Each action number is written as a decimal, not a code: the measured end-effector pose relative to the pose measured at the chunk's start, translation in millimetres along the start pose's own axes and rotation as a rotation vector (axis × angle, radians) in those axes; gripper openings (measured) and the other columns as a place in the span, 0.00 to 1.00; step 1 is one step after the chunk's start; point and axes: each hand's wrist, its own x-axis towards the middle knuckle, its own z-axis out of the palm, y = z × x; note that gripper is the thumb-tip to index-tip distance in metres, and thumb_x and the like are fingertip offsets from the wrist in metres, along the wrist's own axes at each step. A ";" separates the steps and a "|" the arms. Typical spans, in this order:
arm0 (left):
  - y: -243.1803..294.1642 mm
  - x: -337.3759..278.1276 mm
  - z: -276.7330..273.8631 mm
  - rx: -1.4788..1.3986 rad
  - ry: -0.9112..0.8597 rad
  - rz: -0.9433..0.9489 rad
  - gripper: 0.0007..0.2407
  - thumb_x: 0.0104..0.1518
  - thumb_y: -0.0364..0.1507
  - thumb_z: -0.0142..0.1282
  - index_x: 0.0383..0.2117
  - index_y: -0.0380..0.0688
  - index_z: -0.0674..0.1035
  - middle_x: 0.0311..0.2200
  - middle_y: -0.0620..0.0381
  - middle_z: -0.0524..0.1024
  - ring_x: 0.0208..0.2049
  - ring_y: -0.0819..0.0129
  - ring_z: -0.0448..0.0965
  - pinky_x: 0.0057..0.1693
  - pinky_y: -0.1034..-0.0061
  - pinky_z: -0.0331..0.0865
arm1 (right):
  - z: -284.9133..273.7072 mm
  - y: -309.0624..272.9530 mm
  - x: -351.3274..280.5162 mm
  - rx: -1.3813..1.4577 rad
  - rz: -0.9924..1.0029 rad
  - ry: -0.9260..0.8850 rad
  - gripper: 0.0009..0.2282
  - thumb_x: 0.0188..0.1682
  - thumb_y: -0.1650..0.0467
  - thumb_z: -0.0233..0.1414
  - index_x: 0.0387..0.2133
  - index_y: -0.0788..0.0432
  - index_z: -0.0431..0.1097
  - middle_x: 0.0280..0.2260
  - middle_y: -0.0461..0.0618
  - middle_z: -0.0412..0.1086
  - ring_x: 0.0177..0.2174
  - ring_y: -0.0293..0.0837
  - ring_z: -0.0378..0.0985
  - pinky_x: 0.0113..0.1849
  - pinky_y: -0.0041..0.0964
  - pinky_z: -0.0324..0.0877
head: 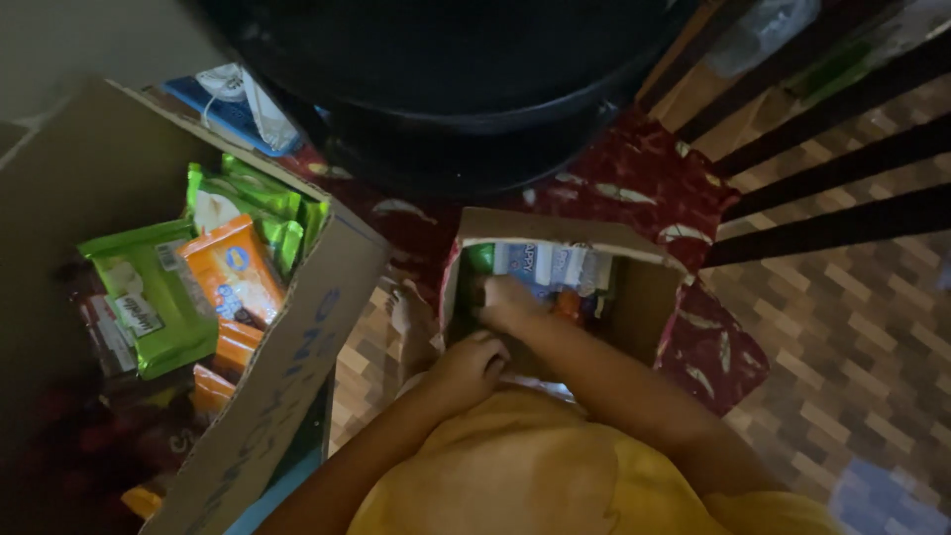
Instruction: Unpack various toiletries from boxes on the floor and arrange them neatly on a tiered shelf.
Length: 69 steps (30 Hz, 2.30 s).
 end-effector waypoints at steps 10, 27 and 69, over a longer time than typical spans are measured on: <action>37.1 32.2 -29.9 0.200 0.058 0.124 0.15 0.49 0.30 0.64 0.42 0.38 0.78 0.36 0.40 0.75 0.37 0.43 0.77 0.44 0.56 0.72 | -71.5 40.6 -47.5 0.365 -0.153 0.377 0.08 0.47 0.66 0.63 0.34 0.59 0.78 0.34 0.50 0.78 0.33 0.43 0.79 0.39 0.38 0.73; 68.9 75.1 -47.1 -0.976 -0.024 -0.182 0.13 0.61 0.33 0.59 0.44 0.36 0.79 0.35 0.55 0.83 0.37 0.68 0.85 0.48 0.70 0.80 | -136.4 -34.4 -129.8 1.463 -0.264 0.525 0.15 0.58 0.61 0.49 0.46 0.61 0.70 0.41 0.47 0.71 0.42 0.39 0.74 0.47 0.36 0.70; 109.4 58.3 -48.3 -0.399 0.786 0.038 0.18 0.72 0.34 0.39 0.41 0.34 0.83 0.27 0.56 0.82 0.28 0.75 0.79 0.39 0.78 0.74 | -117.4 -65.6 -131.0 0.977 -0.175 0.961 0.14 0.57 0.64 0.50 0.27 0.63 0.75 0.23 0.41 0.73 0.23 0.30 0.69 0.28 0.28 0.67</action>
